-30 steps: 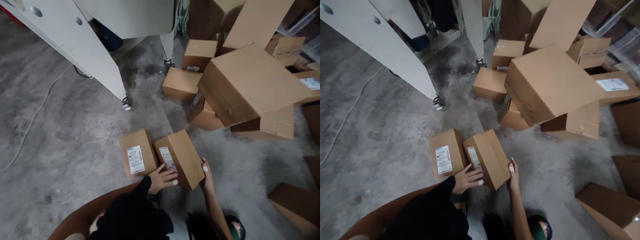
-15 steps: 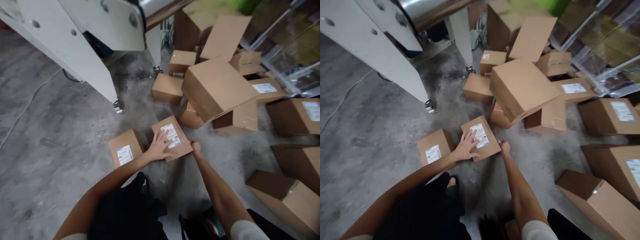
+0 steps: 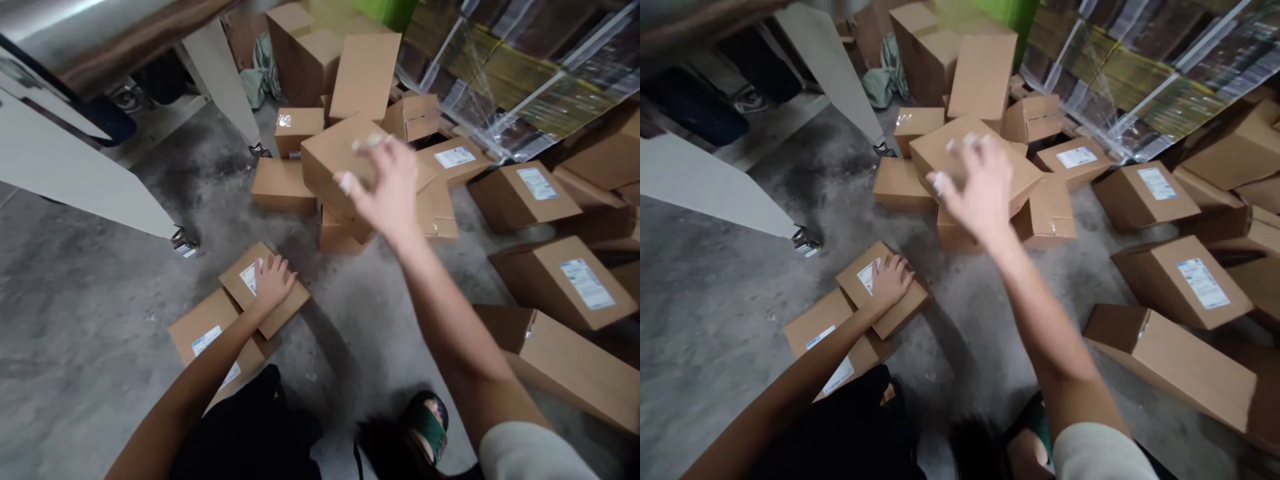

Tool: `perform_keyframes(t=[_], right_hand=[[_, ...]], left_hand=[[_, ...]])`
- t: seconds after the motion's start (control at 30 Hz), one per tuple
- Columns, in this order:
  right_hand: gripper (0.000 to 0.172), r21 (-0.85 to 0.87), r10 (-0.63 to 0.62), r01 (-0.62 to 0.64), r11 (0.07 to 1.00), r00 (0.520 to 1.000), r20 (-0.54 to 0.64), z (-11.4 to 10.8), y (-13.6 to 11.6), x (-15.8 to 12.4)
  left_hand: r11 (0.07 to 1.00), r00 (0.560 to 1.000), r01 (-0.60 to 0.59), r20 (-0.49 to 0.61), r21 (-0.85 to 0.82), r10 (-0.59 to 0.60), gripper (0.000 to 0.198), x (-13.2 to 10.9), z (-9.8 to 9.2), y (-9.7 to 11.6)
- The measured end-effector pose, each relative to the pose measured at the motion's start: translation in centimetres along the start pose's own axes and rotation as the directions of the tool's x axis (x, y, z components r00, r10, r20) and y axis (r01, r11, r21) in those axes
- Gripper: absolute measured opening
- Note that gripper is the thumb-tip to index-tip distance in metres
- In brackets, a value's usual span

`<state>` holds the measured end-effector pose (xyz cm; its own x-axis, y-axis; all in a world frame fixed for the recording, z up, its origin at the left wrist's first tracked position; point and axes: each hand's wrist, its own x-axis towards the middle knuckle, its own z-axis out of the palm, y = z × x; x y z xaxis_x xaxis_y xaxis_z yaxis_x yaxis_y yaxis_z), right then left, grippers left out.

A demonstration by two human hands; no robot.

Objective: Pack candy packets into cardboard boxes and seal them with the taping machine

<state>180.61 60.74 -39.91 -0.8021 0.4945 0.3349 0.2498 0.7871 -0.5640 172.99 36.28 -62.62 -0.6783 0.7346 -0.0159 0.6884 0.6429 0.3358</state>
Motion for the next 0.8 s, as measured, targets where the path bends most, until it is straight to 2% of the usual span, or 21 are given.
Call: perform_keyframes(t=[0.03, 0.07, 0.1, 0.17, 0.2, 0.27, 0.33, 0.37, 0.4, 0.43, 0.47, 0.53, 0.63, 0.7, 0.77, 0.8], right_hand=[[0.069, -0.108, 0.077, -0.079, 0.991, 0.997, -0.017, -2.4, 0.8, 2.6], [0.079, -0.185, 0.195, -0.188, 0.965, 0.981, 0.019, -4.4, 1.7, 4.8], [0.087, -0.236, 0.313, -0.287, 0.928, 0.946, 0.080, -5.8, 2.6, 6.5], [0.095, -0.280, 0.440, -0.382, 0.881, 0.878, 0.186, -7.3, 4.3, 7.8], [0.096, -0.277, 0.441, -0.379, 0.883, 0.872, 0.211, -7.5, 4.8, 7.5], [0.095, -0.255, 0.379, -0.326, 0.910, 0.905, 0.194, -7.6, 5.2, 5.7], [0.091, -0.239, 0.330, -0.283, 0.929, 0.925, 0.190, -7.7, 4.9, 2.9], [0.089, -0.232, 0.318, -0.270, 0.935, 0.926, 0.204, -8.0, 4.7, 1.4], [0.088, -0.230, 0.311, -0.261, 0.937, 0.924, 0.221, -8.3, 4.4, -0.1], [0.087, -0.235, 0.308, -0.253, 0.938, 0.921, 0.237, -8.8, 4.1, -1.8], [0.086, -0.247, 0.310, -0.249, 0.936, 0.917, 0.251, -9.2, 3.8, -3.6], [0.087, -0.272, 0.333, -0.257, 0.928, 0.897, 0.292, -10.0, 3.4, -7.8], [0.090, -0.222, 0.373, -0.303, 0.927, 0.813, 0.447, -10.0, 3.5, -15.2], [0.093, -0.127, 0.365, -0.361, 0.924, 0.733, 0.574, -8.7, 4.1, -20.3], [0.097, -0.030, 0.325, -0.423, 0.906, 0.648, 0.689, -6.6, 4.8, -24.7], [0.101, 0.008, 0.293, -0.449, 0.894, 0.595, 0.749, -5.5, 5.1, -26.4]], left_hand=[[0.997, 0.999, 0.047, 0.026, -0.065, -0.045, 0.049, 0.3, -0.6, 0.2], [0.974, 0.993, 0.114, 0.063, -0.197, -0.104, 0.050, 1.1, -1.3, 0.6], [0.909, 0.981, 0.191, 0.109, -0.370, -0.162, 0.055, 2.2, -2.2, 1.3], [0.655, 0.948, 0.315, 0.201, -0.687, -0.245, 0.071, 5.6, -4.1, 3.3], [0.525, 0.938, 0.335, 0.226, -0.782, -0.262, 0.078, 7.7, -5.2, 4.6], [0.325, 0.929, 0.334, 0.252, -0.884, -0.270, 0.081, 12.0, -7.3, 7.6], [-0.088, 0.915, 0.279, 0.292, -0.956, -0.279, 0.081, 15.1, -9.4, 10.5], [-0.291, 0.915, 0.222, 0.302, -0.930, -0.267, 0.080, 15.8, -10.3, 11.9], [-0.450, 0.918, 0.167, 0.305, -0.877, -0.253, 0.078, 15.8, -11.1, 13.0], [-0.544, 0.921, 0.125, 0.301, -0.830, -0.248, 0.075, 15.1, -11.7, 14.0], [-0.596, 0.919, 0.097, 0.301, -0.797, -0.253, 0.072, 13.7, -12.1, 14.8], [-0.605, 0.907, 0.111, 0.330, -0.788, -0.263, 0.065, 9.2, -12.1, 15.5], [-0.486, 0.864, 0.280, 0.438, -0.828, -0.249, 0.053, -0.3, -10.2, 15.0], [-0.375, 0.775, 0.424, 0.544, -0.824, -0.320, 0.043, -6.9, -7.7, 14.0], [-0.250, 0.664, 0.591, 0.638, -0.767, -0.390, 0.034, -12.3, -4.6, 12.5], [-0.144, 0.648, 0.645, 0.636, -0.751, -0.419, 0.030, -14.4, -3.1, 11.7]])
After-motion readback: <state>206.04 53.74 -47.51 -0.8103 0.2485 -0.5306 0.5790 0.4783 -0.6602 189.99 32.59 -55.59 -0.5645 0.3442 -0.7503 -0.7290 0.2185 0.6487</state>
